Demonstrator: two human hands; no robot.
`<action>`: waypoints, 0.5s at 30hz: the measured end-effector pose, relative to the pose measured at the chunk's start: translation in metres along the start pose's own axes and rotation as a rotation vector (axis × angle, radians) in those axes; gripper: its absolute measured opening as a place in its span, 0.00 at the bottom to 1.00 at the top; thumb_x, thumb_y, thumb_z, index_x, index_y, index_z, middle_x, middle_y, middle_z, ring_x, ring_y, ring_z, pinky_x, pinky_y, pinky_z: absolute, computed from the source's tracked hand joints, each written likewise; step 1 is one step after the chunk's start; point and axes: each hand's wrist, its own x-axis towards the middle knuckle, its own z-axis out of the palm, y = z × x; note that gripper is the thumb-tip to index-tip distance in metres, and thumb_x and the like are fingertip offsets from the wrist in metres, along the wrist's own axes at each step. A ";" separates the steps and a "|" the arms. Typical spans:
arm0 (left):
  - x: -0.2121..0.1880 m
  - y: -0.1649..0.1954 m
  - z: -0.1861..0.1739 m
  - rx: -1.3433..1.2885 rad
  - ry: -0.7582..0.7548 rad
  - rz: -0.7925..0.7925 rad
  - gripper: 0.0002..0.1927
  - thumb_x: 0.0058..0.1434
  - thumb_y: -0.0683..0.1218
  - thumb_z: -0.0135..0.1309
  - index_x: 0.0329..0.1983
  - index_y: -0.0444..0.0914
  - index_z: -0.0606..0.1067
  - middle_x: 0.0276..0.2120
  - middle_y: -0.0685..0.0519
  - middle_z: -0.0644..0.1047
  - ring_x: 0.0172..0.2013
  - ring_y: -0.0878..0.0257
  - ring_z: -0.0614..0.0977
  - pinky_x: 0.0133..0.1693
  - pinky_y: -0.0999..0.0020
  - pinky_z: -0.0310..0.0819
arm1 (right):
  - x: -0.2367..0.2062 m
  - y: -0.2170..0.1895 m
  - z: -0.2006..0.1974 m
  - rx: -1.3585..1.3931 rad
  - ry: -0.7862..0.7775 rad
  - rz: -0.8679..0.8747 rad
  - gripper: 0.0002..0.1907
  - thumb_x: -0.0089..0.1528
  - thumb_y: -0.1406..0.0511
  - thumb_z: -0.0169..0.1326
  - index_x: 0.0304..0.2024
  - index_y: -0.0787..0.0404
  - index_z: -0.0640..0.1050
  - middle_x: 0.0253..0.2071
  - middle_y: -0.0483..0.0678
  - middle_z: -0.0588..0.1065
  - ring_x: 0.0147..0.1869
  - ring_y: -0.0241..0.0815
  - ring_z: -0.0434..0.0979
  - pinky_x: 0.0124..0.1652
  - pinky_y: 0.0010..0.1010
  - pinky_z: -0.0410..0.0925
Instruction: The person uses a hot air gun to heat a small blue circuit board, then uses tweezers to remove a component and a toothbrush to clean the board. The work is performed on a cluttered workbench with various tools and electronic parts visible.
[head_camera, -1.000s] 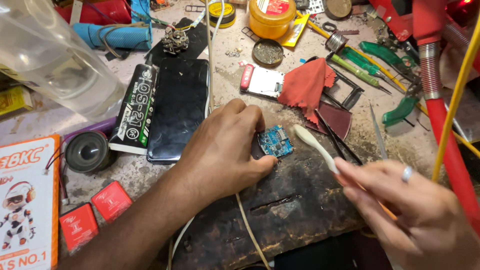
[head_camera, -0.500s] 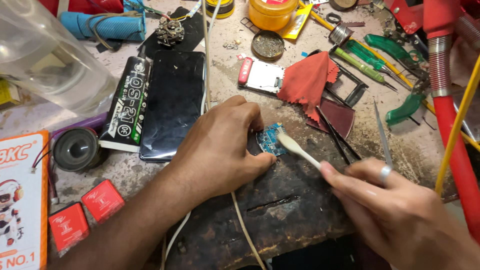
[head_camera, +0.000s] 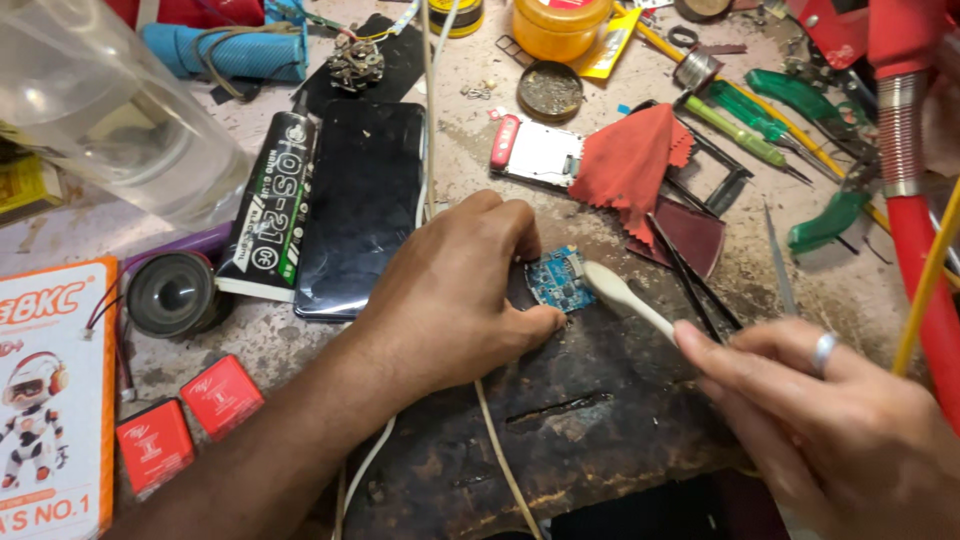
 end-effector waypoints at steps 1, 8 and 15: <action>0.000 0.000 0.000 0.005 0.003 -0.001 0.21 0.45 0.51 0.69 0.36 0.36 0.76 0.38 0.46 0.77 0.42 0.49 0.80 0.43 0.54 0.74 | -0.004 0.000 0.002 0.009 0.003 0.065 0.25 0.60 0.67 0.59 0.61 0.47 0.82 0.39 0.41 0.77 0.34 0.33 0.79 0.31 0.25 0.73; 0.002 0.002 -0.002 0.036 -0.041 -0.016 0.21 0.45 0.51 0.69 0.36 0.36 0.75 0.38 0.46 0.77 0.41 0.51 0.80 0.43 0.55 0.74 | 0.006 0.013 0.006 -0.013 0.013 -0.016 0.24 0.59 0.69 0.59 0.60 0.55 0.80 0.40 0.48 0.79 0.34 0.37 0.81 0.33 0.28 0.73; 0.001 0.001 -0.002 0.044 -0.058 -0.028 0.20 0.45 0.51 0.68 0.35 0.36 0.75 0.37 0.47 0.77 0.41 0.52 0.81 0.43 0.55 0.74 | -0.001 -0.003 0.010 -0.113 0.020 -0.022 0.25 0.60 0.67 0.59 0.60 0.53 0.79 0.40 0.47 0.78 0.34 0.38 0.81 0.33 0.28 0.75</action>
